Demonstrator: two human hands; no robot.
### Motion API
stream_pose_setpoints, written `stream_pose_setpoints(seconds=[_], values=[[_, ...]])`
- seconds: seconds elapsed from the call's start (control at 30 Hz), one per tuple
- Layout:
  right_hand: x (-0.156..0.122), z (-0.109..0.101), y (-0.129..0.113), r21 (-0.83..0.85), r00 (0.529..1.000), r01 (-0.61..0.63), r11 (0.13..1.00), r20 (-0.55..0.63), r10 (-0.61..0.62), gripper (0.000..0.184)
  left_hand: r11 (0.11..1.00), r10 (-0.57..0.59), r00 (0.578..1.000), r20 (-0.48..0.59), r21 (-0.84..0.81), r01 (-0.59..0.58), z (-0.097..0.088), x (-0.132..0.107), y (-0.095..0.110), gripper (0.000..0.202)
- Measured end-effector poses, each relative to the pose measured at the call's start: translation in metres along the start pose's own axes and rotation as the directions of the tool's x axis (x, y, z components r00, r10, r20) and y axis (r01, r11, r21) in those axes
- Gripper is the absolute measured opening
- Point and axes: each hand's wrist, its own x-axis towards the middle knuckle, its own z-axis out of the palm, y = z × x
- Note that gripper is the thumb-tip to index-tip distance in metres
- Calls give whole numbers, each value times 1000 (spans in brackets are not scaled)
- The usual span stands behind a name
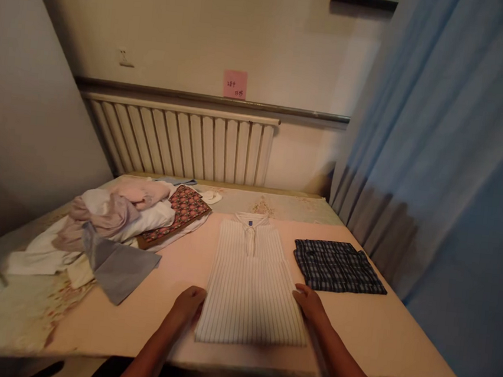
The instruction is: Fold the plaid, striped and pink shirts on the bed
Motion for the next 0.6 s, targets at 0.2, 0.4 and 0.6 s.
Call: stream_pose_setpoints(seconds=[0.2, 0.4, 0.6], values=[[-48, -9, 25, 8, 1000, 22, 1000, -10, -21, 40, 996, -7, 1000, 24, 93, 5, 6, -27, -24, 19], [-72, -6, 29, -60, 996, 73, 996, -41, -75, 37, 968, 26, 1000, 15, 249, -29, 5, -34, -24, 14], [-84, 2, 25, -250, 980, 135, 959, -107, -166, 38, 896, 105, 994, -33, 436, -80, 3, -39, -23, 5]])
